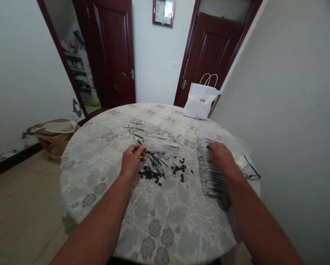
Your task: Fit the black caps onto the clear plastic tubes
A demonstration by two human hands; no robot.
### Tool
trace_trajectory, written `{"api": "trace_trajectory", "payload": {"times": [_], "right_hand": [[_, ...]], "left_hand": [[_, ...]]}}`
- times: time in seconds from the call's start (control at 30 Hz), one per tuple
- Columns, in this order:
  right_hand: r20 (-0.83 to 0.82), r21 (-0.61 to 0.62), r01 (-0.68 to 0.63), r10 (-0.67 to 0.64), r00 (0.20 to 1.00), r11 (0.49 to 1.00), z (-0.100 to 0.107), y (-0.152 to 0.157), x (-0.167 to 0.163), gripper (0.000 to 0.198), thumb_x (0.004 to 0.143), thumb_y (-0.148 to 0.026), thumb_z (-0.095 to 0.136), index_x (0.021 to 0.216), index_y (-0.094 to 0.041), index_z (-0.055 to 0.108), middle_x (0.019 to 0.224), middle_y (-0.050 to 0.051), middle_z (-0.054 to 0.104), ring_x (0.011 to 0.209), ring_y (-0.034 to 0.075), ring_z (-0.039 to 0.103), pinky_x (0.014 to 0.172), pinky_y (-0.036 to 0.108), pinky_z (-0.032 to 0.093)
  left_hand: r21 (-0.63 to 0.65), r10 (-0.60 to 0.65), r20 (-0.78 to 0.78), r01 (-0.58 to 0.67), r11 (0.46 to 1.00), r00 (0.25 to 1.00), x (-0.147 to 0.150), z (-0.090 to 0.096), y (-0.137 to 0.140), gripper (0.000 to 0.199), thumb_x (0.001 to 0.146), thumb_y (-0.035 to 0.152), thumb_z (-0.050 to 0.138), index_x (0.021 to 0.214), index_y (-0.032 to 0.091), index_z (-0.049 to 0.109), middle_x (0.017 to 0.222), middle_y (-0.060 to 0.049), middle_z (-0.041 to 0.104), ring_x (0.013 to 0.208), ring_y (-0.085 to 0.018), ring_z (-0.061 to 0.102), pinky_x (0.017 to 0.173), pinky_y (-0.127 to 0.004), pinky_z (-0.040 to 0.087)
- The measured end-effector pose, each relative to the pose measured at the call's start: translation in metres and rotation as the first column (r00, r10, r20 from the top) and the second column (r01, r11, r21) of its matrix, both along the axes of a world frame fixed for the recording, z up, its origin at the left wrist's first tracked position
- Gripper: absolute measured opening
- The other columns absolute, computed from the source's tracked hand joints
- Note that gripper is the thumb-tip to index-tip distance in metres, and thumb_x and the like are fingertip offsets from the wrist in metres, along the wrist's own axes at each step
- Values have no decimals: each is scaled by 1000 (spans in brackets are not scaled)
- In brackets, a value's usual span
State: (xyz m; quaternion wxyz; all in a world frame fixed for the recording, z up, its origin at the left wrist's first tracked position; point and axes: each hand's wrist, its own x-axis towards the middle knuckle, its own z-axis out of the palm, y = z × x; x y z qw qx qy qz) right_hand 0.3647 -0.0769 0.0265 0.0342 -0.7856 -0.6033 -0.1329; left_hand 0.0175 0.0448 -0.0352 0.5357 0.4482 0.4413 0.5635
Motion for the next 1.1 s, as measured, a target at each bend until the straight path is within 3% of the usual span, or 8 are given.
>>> {"api": "trace_trajectory", "payload": {"times": [0.17, 0.37, 0.57, 0.77, 0.83, 0.93, 1.1], "right_hand": [[-116, -7, -298, 295, 948, 955, -7, 23, -81, 28, 101, -26, 49, 119, -20, 69, 114, 11, 68, 111, 22, 59, 97, 29, 42], [-150, -26, -312, 305, 941, 950, -31, 70, -147, 31, 102, -29, 49, 129, -22, 62, 123, 12, 62, 116, 24, 56, 96, 31, 45], [-101, -93, -268, 258, 961, 959, -40, 84, -156, 22, 102, -27, 47, 114, -20, 64, 115, 11, 62, 110, 22, 59, 88, 29, 47], [-187, 20, -196, 196, 963, 980, -33, 74, -140, 23, 101, -30, 50, 114, -19, 66, 114, 13, 66, 105, 23, 62, 88, 30, 46], [-288, 102, -237, 257, 923, 966, -33, 67, -139, 24, 100, -30, 52, 113, -17, 67, 112, 12, 69, 105, 22, 63, 91, 30, 45], [-443, 210, -346, 405, 800, 914, -34, 53, -148, 22, 99, -30, 54, 109, -17, 69, 106, 8, 73, 98, 19, 65, 90, 27, 45], [-535, 249, -415, 482, 694, 875, -36, 31, -166, 19, 96, -27, 57, 108, -20, 70, 102, 5, 75, 91, 17, 66, 84, 26, 46]], "left_hand": [[3, -17, -8, 17, 1000, 1000, 2, 0, -3, 33, 74, 42, 72, 92, 15, 67, 92, -10, 72, 64, -14, 61, 52, -26, 53], [-9, -21, 10, 21, 1000, 1000, 1, -2, -2, 31, 75, 41, 71, 92, 16, 65, 92, -9, 72, 62, -13, 60, 51, -25, 53], [-31, -15, 37, 17, 999, 999, 1, -1, -2, 30, 76, 40, 71, 92, 16, 66, 94, -9, 72, 61, -12, 60, 51, -24, 52], [-56, -101, 39, 104, 993, 994, 3, 1, -6, 26, 78, 37, 70, 94, 16, 67, 95, -11, 73, 65, -14, 63, 52, -25, 54], [-62, -172, 53, 175, 983, 984, 3, 2, -8, 28, 79, 37, 72, 96, 15, 68, 98, -12, 73, 67, -15, 64, 54, -27, 56], [-48, -316, 74, 320, 946, 946, 5, 5, -13, 35, 78, 40, 76, 102, 15, 71, 103, -13, 74, 73, -18, 67, 58, -29, 58], [-8, -450, 61, 452, 892, 891, 9, 5, -19, 34, 77, 40, 80, 98, 16, 71, 104, -12, 73, 78, -20, 69, 59, -29, 58]]}}
